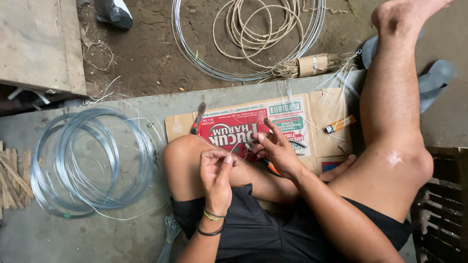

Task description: The person sits on the floor and uses pliers to twist and cut thin metal wire. They repeatedly bend the wire into loops and secure them with pliers, working on a cardboard surface.

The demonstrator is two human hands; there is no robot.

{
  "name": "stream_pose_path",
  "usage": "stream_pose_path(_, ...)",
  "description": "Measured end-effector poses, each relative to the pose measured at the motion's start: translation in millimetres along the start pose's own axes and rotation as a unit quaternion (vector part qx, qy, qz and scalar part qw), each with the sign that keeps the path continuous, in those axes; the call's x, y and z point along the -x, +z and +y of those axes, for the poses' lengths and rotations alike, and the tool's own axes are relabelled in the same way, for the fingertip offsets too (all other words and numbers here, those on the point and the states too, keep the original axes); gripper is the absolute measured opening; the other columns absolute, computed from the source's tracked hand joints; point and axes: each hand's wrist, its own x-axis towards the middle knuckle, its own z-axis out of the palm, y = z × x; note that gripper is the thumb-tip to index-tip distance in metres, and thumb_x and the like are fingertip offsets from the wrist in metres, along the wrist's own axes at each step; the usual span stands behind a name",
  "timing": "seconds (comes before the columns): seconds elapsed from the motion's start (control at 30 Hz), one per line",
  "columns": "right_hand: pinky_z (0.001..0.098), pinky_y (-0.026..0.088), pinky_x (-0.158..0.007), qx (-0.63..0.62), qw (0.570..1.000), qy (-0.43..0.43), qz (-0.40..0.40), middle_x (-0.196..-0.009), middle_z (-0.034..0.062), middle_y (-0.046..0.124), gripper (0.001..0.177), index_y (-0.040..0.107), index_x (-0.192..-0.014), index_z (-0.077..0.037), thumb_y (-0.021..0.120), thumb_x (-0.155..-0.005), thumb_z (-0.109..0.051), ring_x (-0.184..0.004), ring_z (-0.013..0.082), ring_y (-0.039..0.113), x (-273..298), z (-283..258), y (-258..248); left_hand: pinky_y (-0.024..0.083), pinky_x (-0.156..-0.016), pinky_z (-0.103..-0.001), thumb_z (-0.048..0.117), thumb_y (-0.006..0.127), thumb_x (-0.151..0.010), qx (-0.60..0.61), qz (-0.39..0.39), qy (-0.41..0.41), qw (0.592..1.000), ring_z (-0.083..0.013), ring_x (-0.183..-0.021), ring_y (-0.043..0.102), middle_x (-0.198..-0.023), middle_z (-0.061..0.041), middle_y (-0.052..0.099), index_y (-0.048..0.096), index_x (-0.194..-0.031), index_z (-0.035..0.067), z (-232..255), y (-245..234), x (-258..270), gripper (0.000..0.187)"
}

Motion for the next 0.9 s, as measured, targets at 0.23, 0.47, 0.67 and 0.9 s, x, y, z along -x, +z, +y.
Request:
stream_pose_path(0.23, 0.0259, 0.05, -0.067, 0.002, 1.0, -0.019, 0.001, -0.106, 0.0042, 0.062, 0.068, 0.037, -0.158, -0.019, 0.065, -0.097, -0.023, -0.077, 0.0098, 0.06, -11, -3, -17, 0.054, -0.086, -0.028, 0.001, 0.064, -0.099, -0.054, -0.02, -0.038, 0.998, -0.0139, -0.089, 0.063, -0.096, -0.008, 0.064, 0.053, -0.109, 0.002, 5, 8, 34, 0.014)
stream_pose_path(0.47, 0.0252, 0.052, -0.065, 0.037, 0.995, -0.078, -0.045, -0.087, 0.0029, 0.066, 0.02, 0.063, -0.116, -0.004, 0.066, -0.099, -0.013, -0.072, 0.0099, 0.062, -23, 2, -19, 0.05, -0.082, -0.026, -0.003, 0.067, -0.097, -0.062, -0.045, -0.028, 0.997, -0.0111, -0.088, 0.059, -0.096, -0.005, 0.06, 0.054, -0.111, 0.002, 5, 5, 41, 0.02)
stream_pose_path(0.67, 0.0289, 0.053, -0.058, 0.098, 0.967, -0.231, 0.046, -0.081, 0.0078, 0.066, 0.01, 0.058, -0.092, 0.0, 0.066, -0.093, 0.005, -0.065, 0.0128, 0.063, 2, -19, -23, 0.054, -0.083, -0.027, -0.004, 0.067, -0.098, -0.138, 0.082, 0.137, 0.978, -0.0132, -0.089, 0.065, -0.099, -0.007, 0.062, 0.054, -0.107, 0.001, 11, -22, 2, 0.017)
stream_pose_path(0.9, 0.0325, 0.058, -0.067, -0.017, 0.953, -0.294, 0.076, -0.09, 0.0164, 0.07, 0.011, 0.057, -0.095, 0.0, 0.064, -0.095, 0.009, -0.074, 0.0205, 0.069, 31, -36, -24, 0.058, -0.083, -0.028, -0.002, 0.066, -0.1, -0.046, 0.124, 0.157, 0.979, -0.0152, -0.088, 0.064, -0.101, -0.01, 0.062, 0.052, -0.109, 0.0, 14, -33, -94, 0.017)
